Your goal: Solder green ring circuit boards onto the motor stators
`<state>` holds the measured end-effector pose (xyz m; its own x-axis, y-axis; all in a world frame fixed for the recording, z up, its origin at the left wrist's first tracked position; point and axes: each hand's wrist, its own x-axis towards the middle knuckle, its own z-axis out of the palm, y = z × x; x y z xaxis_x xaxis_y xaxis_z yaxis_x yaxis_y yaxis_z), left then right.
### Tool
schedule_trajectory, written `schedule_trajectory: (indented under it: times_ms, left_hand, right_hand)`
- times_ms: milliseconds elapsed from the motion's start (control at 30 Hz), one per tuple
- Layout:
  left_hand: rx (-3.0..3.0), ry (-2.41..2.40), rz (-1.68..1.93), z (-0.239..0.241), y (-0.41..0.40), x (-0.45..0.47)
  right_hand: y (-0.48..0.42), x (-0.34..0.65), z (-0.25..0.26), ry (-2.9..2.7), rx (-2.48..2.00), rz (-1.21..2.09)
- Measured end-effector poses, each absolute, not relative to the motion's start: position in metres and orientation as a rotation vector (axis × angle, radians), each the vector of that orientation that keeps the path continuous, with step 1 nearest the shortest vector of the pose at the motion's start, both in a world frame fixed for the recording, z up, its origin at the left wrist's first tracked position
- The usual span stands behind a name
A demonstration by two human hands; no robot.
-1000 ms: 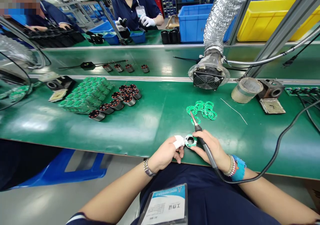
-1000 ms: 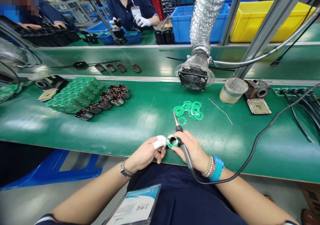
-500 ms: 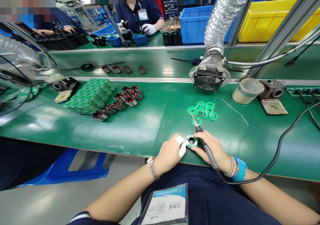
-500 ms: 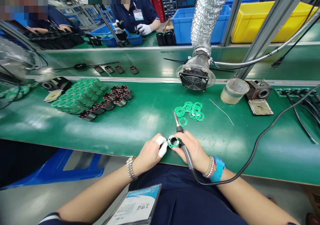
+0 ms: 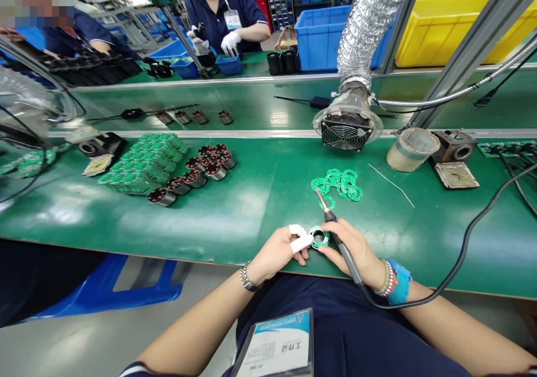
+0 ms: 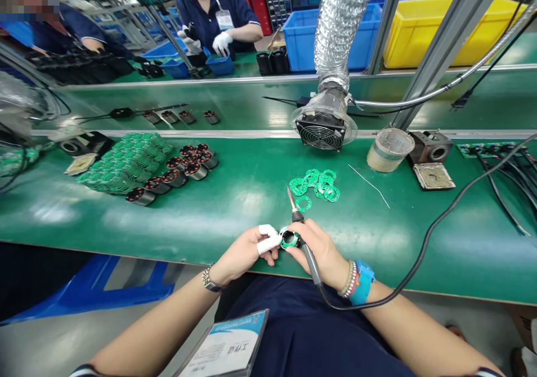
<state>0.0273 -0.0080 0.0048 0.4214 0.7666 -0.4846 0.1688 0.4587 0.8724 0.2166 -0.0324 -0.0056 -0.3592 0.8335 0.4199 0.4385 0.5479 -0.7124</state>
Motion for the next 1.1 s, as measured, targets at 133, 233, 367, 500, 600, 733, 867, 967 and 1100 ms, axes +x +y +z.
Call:
schedule_trajectory:
  times_ms: [133, 233, 367, 500, 600, 733, 867, 967, 1100]
  left_hand:
    - [1.153, 1.182, 0.466, 0.007, -0.011, 0.032]
    - [1.334, 1.233, 0.506, 0.009, -0.015, 0.026]
    - [1.727, 1.181, 0.524, 0.011, -0.012, 0.017]
    - [1.908, 1.032, 0.396, 0.013, 0.000, 0.021]
    - [1.882, 0.980, 0.369, 0.013, 0.005, 0.026]
    - [1.814, 0.995, 0.390, 0.010, 0.005, 0.028]
    - [1.827, 1.047, 0.379, 0.009, 0.005, 0.027]
    - [1.817, 1.094, 0.420, 0.006, 0.000, 0.029]
    - [1.845, 1.325, 0.574, -0.003, -0.016, 0.039]
  right_hand:
    - [-0.032, 0.217, -0.006, -1.999, -1.035, 0.608]
    - [-0.031, 0.221, -0.004, -1.975, -1.055, 0.634]
    - [-0.033, 0.231, -0.004, -1.825, -1.140, 0.641]
    - [-0.037, 0.234, -0.006, -1.788, -1.127, 0.713]
    - [-0.037, 0.231, -0.007, -1.785, -1.095, 0.778]
    - [-0.033, 0.229, -0.008, -1.791, -1.089, 0.805]
    - [-0.028, 0.229, -0.011, -1.804, -1.087, 0.799]
    - [-0.027, 0.229, -0.010, -1.823, -1.078, 0.800]
    - [-0.031, 0.227, -0.005, -1.838, -1.087, 0.662]
